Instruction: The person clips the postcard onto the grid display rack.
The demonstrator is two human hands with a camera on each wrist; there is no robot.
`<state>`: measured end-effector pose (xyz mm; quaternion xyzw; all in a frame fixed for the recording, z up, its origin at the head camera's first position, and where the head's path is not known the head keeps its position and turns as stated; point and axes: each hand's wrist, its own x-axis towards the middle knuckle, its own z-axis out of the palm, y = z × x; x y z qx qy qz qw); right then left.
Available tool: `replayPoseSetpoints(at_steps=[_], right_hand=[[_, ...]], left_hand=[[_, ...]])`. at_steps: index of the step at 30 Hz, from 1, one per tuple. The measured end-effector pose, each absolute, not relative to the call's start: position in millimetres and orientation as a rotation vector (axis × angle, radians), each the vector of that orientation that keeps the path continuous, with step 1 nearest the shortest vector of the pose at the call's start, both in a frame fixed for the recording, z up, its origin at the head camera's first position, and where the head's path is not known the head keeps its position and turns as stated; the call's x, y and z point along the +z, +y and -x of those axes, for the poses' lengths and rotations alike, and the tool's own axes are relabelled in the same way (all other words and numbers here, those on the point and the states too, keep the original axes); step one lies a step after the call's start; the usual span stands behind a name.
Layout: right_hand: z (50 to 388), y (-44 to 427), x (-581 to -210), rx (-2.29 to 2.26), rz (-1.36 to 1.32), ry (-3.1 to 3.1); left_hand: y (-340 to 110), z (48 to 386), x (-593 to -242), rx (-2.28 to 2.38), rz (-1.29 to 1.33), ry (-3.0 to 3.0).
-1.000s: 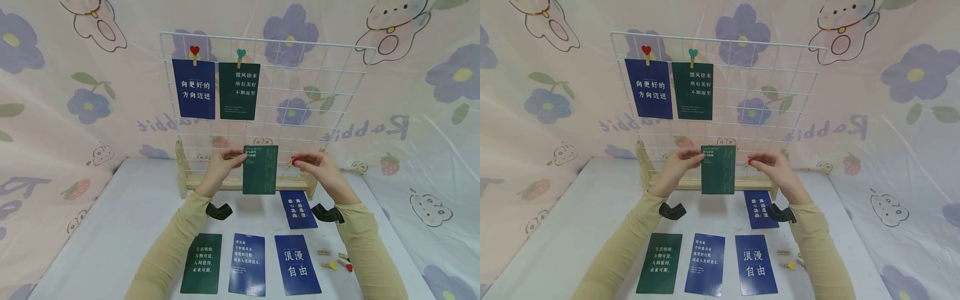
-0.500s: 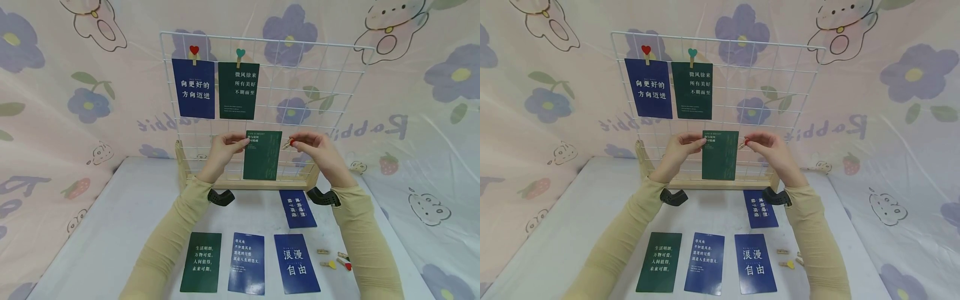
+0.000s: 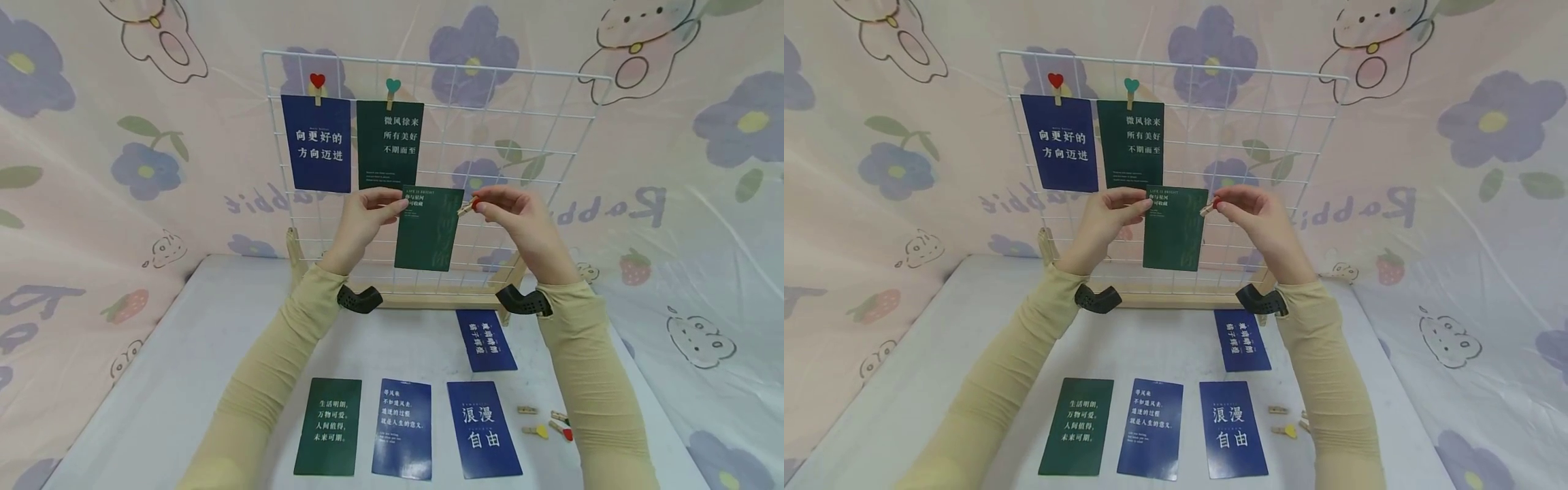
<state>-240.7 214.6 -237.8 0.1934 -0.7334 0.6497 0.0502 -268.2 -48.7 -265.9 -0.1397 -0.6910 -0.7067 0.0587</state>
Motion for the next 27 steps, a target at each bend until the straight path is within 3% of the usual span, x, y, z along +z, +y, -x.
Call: replayPoseSetpoints(at_steps=[27], right_hand=[[267.7,189.5,-183.9,1.843,-0.584,-1.928]], left_hand=[[-27.2,287.6,-207.4,-2.16,0.432,-1.887]])
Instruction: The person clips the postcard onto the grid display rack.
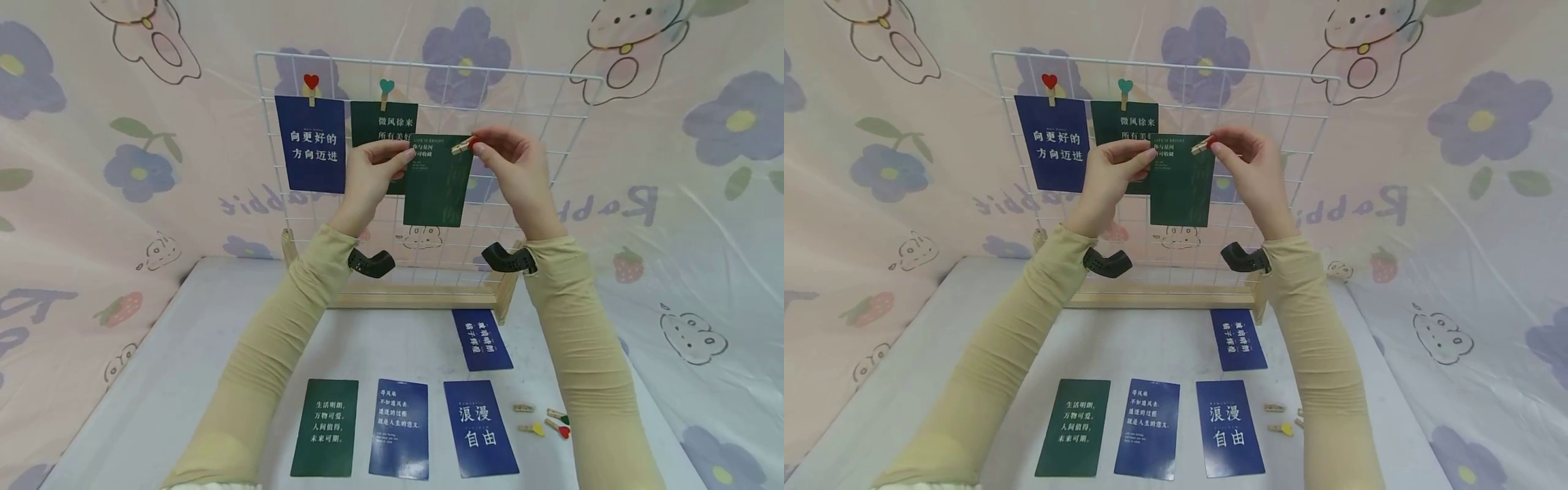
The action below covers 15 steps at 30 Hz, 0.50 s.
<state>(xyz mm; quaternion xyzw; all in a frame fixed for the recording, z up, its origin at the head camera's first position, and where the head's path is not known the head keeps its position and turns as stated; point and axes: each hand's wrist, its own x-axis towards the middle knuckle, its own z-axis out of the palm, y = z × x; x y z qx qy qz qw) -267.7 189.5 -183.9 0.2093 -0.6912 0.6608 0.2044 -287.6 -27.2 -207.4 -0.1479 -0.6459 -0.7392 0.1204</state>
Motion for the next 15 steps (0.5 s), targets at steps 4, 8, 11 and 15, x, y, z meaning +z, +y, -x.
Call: replayPoseSetpoints(at_steps=[4,8,11,15], right_hand=[[271.0,189.6,-177.3,1.791,-0.581,-1.921],[276.3,191.3,-171.6,1.732,-0.56,-1.927],[280.3,193.7,-167.7,1.708,-0.543,-1.924],[286.0,196.3,-162.1,1.694,-0.549,-1.905]], left_hand=[[-26.9,291.0,-204.2,-2.14,0.43,-1.89],[-27.2,292.9,-201.8,-2.134,0.43,-1.889],[-26.9,294.7,-198.8,-2.133,0.446,-1.876],[-25.8,297.2,-193.3,-2.127,0.46,-1.864]])
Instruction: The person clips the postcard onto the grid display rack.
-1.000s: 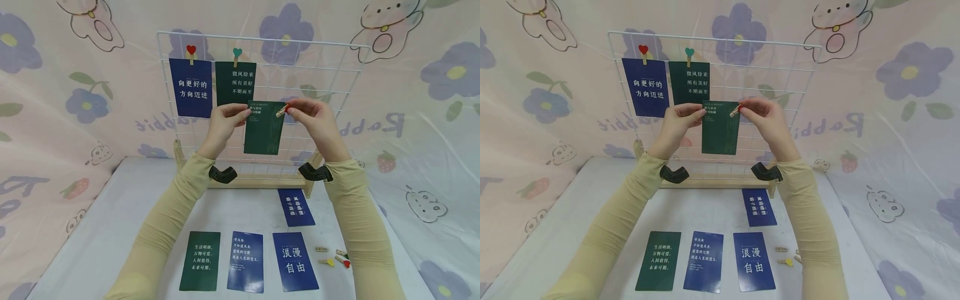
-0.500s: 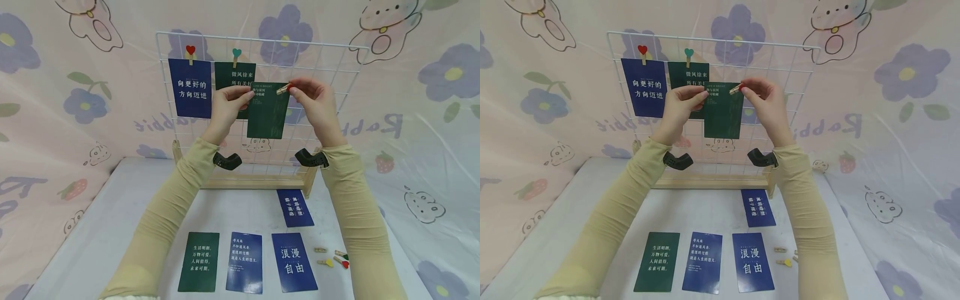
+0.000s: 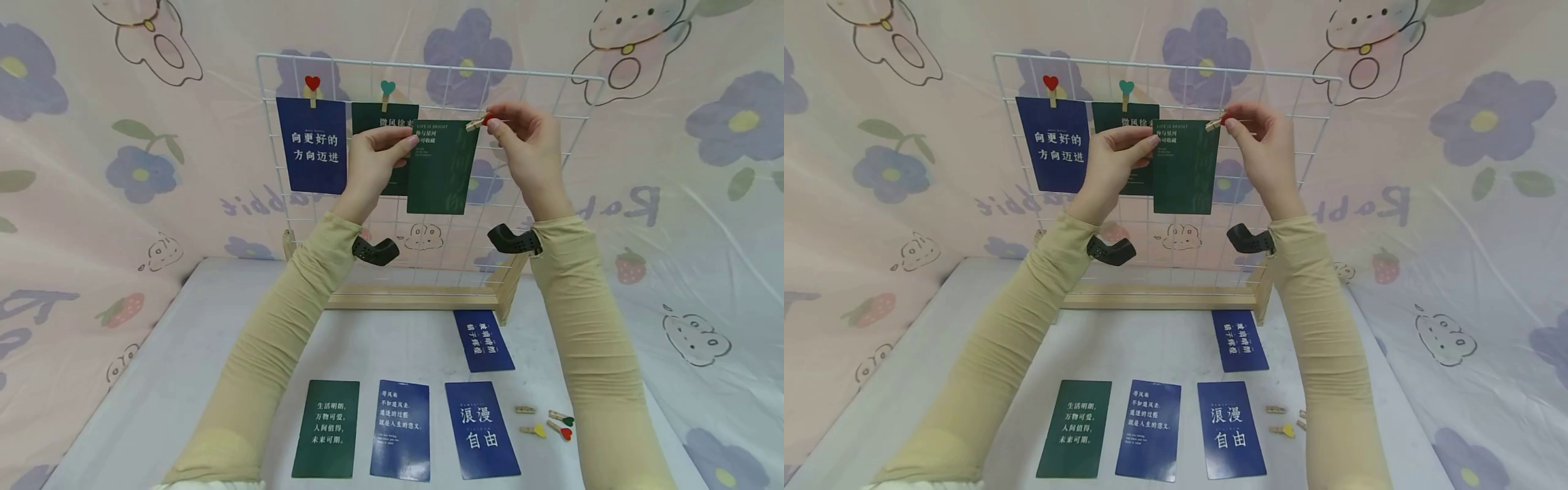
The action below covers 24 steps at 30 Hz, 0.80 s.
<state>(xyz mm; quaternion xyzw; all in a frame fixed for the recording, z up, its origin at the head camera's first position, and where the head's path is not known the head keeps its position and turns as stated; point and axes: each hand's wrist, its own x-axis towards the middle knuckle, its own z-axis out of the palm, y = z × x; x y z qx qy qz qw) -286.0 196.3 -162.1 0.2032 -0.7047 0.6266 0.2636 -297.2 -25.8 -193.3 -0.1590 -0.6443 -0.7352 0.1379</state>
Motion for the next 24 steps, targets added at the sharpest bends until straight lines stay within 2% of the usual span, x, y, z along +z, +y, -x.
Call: replayPoseSetpoints(at_steps=[11,24], right_hand=[[291.8,190.9,-142.0,1.606,-0.519,-1.935],[294.2,188.2,-135.0,1.504,-0.466,-1.972]], left_hand=[[-23.7,299.7,-185.2,-2.133,0.455,-1.845],[-15.3,299.4,-179.2,-2.091,0.476,-1.849]])
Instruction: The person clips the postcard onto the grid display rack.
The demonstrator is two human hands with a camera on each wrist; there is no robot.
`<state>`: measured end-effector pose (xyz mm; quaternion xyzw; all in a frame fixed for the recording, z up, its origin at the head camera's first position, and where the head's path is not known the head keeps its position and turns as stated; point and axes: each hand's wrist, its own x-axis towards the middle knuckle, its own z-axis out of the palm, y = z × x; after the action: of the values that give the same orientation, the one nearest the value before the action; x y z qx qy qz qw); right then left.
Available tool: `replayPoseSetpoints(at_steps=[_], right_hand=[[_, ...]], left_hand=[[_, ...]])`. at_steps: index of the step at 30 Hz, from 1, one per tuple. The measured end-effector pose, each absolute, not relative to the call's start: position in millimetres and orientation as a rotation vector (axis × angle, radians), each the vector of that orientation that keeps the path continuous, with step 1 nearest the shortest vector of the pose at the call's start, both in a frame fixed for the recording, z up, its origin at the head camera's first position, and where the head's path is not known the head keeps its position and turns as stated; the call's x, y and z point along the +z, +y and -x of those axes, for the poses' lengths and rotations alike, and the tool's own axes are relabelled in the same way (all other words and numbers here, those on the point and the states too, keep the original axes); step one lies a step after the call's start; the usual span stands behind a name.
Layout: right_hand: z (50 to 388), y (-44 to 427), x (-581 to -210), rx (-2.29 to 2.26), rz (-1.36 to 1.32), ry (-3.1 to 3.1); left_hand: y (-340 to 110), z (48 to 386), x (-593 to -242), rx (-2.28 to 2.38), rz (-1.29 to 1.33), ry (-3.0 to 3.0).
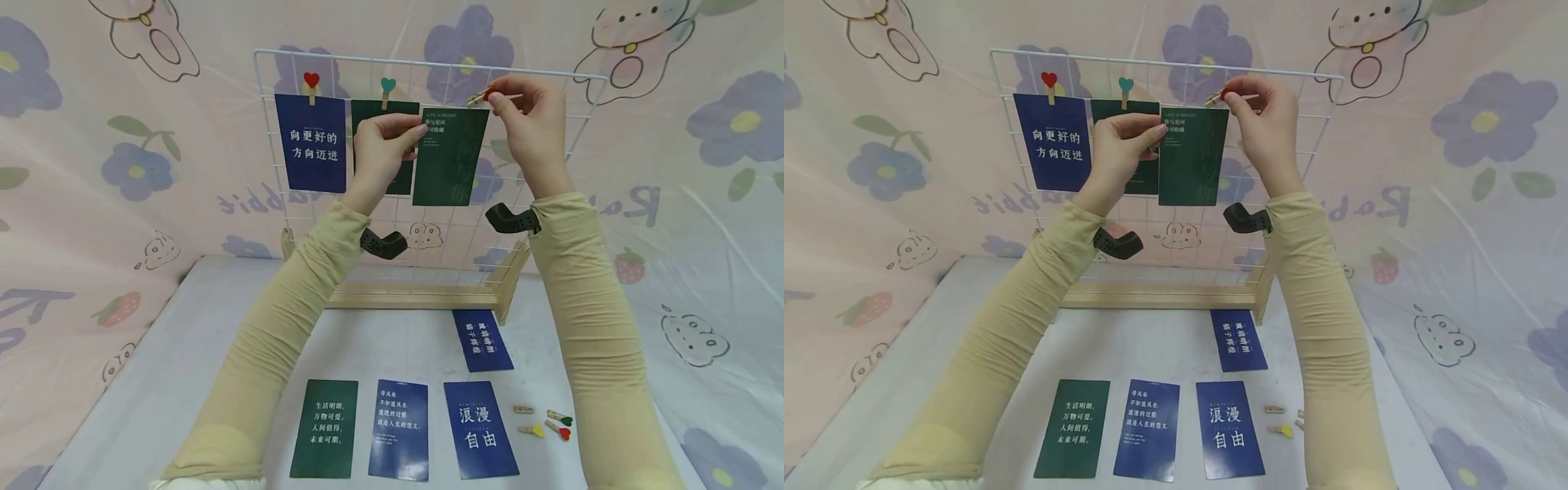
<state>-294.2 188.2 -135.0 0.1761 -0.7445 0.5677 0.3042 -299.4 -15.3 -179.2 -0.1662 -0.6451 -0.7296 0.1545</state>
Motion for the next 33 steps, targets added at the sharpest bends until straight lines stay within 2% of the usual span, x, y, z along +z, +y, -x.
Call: replayPoseSetpoints(at_steps=[33], right_hand=[[298.5,172.0,-129.9,1.176,-0.33,-2.131]], left_hand=[[-5.8,302.3,-175.8,-2.023,0.334,-1.864]])
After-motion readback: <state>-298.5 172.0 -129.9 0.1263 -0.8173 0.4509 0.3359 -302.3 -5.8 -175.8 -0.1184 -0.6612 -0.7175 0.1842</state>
